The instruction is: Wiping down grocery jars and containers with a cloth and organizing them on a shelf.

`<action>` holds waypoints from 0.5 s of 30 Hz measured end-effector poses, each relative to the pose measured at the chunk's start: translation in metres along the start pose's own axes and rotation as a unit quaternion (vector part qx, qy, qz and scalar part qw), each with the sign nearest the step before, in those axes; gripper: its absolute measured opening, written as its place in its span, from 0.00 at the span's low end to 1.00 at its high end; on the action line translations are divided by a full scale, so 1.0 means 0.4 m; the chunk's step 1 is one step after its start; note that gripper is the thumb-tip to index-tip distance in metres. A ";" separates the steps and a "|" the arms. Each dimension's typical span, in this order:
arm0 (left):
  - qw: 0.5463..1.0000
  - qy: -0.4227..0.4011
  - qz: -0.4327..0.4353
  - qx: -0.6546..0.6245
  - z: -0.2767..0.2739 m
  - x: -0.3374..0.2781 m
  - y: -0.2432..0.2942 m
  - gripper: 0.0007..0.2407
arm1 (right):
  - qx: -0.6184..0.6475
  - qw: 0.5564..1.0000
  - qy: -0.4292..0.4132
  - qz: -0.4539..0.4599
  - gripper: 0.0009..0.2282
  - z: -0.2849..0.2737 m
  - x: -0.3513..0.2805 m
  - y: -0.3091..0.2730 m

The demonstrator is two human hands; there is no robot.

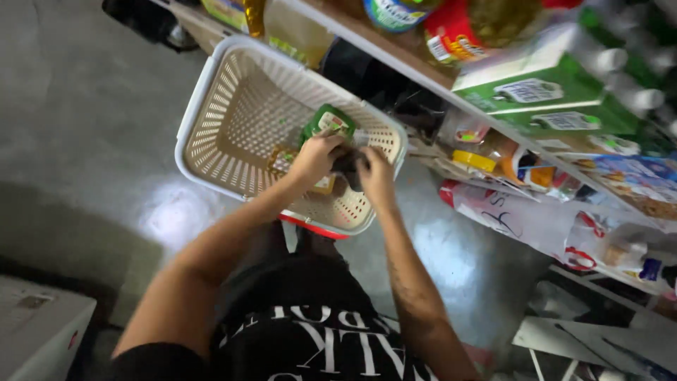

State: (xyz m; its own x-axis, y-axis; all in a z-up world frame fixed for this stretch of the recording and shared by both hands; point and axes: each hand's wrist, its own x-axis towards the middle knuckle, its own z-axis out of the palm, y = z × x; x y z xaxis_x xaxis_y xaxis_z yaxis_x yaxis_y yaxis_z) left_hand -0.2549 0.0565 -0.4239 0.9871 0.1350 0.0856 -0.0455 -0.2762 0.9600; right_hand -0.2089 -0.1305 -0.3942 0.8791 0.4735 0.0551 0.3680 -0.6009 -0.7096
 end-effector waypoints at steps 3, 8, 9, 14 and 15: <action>0.994 0.072 -0.083 0.023 0.106 -0.067 -0.249 0.07 | -0.081 0.994 -0.052 0.056 0.12 0.215 -0.055 0.229; 0.913 0.016 -0.322 0.251 0.347 -0.223 -0.815 0.22 | -0.064 0.969 -0.157 0.180 0.32 0.411 -0.098 0.370; 0.905 -0.096 -0.326 0.255 0.396 -0.248 -0.948 0.23 | 0.038 0.986 -0.063 0.147 0.39 0.465 -0.116 0.434; 0.916 0.039 -0.397 -0.033 0.419 -0.280 -1.004 0.26 | 0.173 0.928 -0.093 0.316 0.36 0.701 -0.205 0.743; 0.929 0.035 -0.364 -0.063 0.424 -0.284 -0.998 0.24 | 0.080 0.932 -0.107 0.337 0.31 0.746 -0.241 0.835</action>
State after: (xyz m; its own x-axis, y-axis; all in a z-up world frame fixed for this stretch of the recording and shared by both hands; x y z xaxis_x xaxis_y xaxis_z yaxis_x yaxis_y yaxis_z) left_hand -0.3228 -0.0098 -0.8621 0.7515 0.3049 -0.5851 0.6077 0.0254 0.7938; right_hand -0.2612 -0.1848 -0.8462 0.8080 0.1515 -0.5694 -0.3101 -0.7123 -0.6296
